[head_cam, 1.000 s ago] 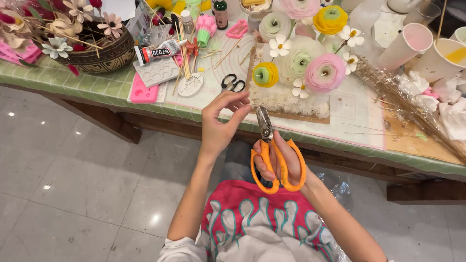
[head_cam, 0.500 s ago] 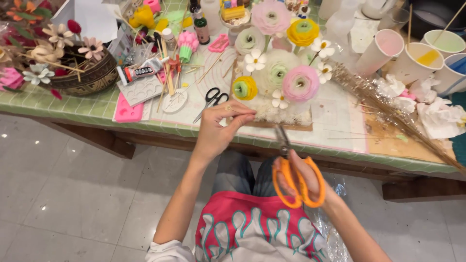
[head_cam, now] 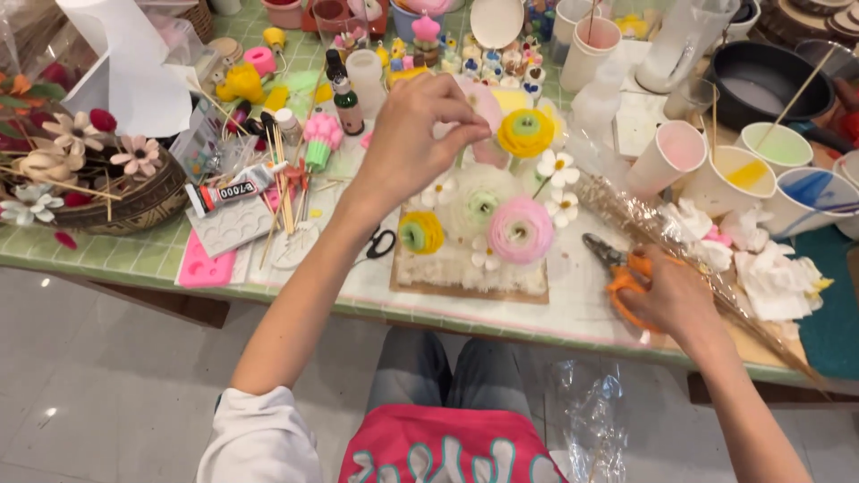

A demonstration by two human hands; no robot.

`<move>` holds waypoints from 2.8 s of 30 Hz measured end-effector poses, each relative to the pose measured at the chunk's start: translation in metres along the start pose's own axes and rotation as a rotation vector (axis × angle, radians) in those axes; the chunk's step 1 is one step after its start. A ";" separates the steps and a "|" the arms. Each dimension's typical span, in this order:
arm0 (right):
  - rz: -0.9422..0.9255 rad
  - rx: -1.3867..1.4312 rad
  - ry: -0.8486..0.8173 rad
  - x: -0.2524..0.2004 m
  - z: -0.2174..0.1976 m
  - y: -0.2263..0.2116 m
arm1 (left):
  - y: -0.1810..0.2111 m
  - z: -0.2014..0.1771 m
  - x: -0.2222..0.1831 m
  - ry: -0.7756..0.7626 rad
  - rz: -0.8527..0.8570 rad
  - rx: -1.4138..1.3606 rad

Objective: Arranging and trimming artificial flowers on a decorative base at a craft table.

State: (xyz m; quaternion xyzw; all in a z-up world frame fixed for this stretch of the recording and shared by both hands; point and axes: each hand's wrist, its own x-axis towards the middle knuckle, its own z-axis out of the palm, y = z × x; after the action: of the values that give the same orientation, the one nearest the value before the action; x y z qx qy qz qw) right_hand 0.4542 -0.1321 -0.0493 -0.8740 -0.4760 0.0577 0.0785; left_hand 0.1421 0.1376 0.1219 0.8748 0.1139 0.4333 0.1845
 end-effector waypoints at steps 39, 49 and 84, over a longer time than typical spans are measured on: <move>-0.845 0.612 -0.026 0.128 -0.130 -0.204 | -0.033 0.004 0.016 -0.092 0.097 0.002; -0.888 0.514 0.024 0.128 -0.128 -0.203 | -0.024 0.008 0.016 -0.064 0.137 0.060; -0.130 0.736 -0.311 0.095 -0.006 -0.085 | 0.030 -0.031 -0.177 0.557 -0.524 -1.172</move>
State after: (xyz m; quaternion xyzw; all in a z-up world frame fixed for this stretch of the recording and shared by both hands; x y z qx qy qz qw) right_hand 0.4369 -0.0072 -0.0292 -0.7364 -0.4839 0.3509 0.3167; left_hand 0.0125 0.0531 0.0249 0.4313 0.1119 0.5725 0.6883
